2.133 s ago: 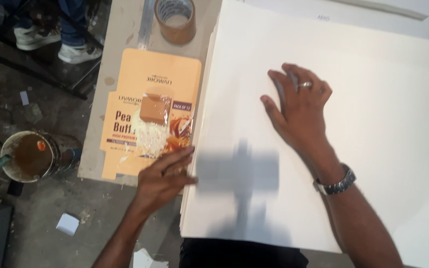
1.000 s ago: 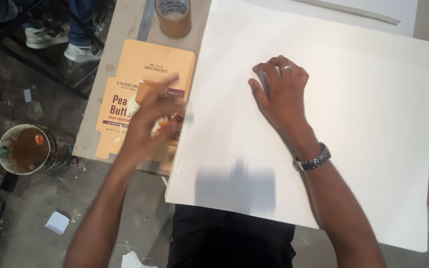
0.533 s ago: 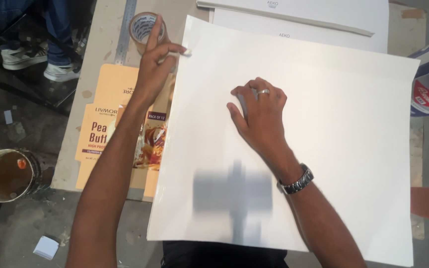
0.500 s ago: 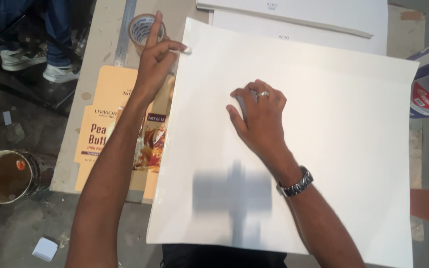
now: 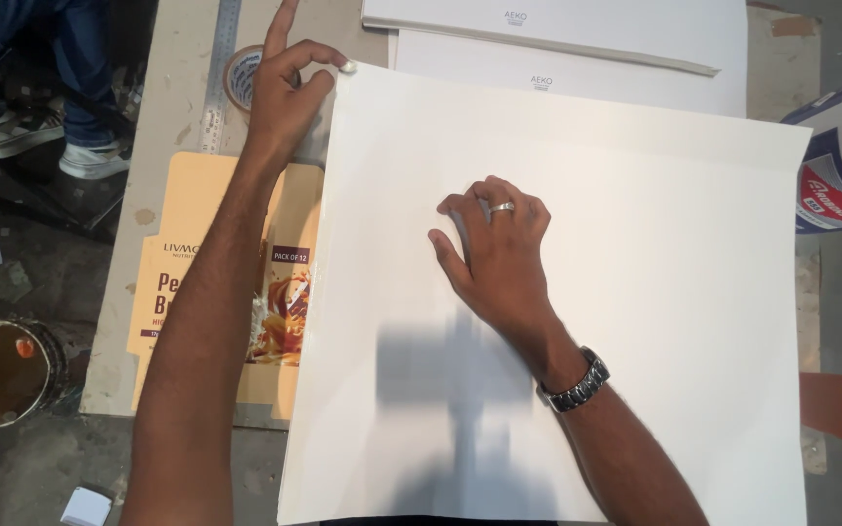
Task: Checking and sorting printed and unprinted paper sheets at a manufacturing workspace.
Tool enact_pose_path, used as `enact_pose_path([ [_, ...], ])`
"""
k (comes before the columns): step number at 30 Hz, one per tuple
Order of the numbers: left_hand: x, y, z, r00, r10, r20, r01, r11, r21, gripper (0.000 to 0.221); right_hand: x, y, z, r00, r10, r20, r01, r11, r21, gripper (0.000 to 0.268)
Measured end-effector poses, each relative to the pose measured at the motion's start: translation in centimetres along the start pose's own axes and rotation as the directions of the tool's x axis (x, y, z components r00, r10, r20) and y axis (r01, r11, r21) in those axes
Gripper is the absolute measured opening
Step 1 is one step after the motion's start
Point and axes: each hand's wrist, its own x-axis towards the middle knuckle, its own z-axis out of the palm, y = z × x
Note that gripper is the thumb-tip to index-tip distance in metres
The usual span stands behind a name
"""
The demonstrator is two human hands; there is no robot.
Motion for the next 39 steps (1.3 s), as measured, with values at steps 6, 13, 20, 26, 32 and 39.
enact_pose_path([
  [6,-5.5,0.7,-1.7,0.993,0.106,0.054,-0.106,0.994,-0.002,0.027,0.1,0.0,0.0,1.000,-0.025,-0.015,0.025,1.000,-0.009,0.037],
  [13,-16.3,7.0,-3.9,0.995,0.048,0.091,-0.055,0.996,0.071,0.030,0.0,0.2,0.4,0.998,-0.060,-0.037,0.058,0.997,-0.056,0.044],
  [20,-29.0,20.2,-4.1,0.964,0.013,0.266,-0.081,0.965,0.248,0.044,-0.4,0.6,0.4,0.997,-0.067,-0.048,0.065,0.997,-0.052,0.038],
  [26,-34.3,23.0,4.3,0.827,0.005,0.562,-0.293,0.857,0.423,0.092,0.0,1.5,-2.2,0.998,-0.020,0.058,0.013,0.993,0.120,0.025],
  [32,-33.3,23.8,5.1,0.843,0.042,0.536,-0.395,0.725,0.564,0.086,-7.2,2.1,-7.4,0.963,0.055,0.262,-0.106,0.977,0.185,0.042],
  [39,-31.6,24.2,4.4,0.701,-0.149,0.697,-0.219,0.886,0.409,0.098,-15.4,-0.9,-12.2,0.779,-0.072,0.623,0.016,0.995,0.096,0.111],
])
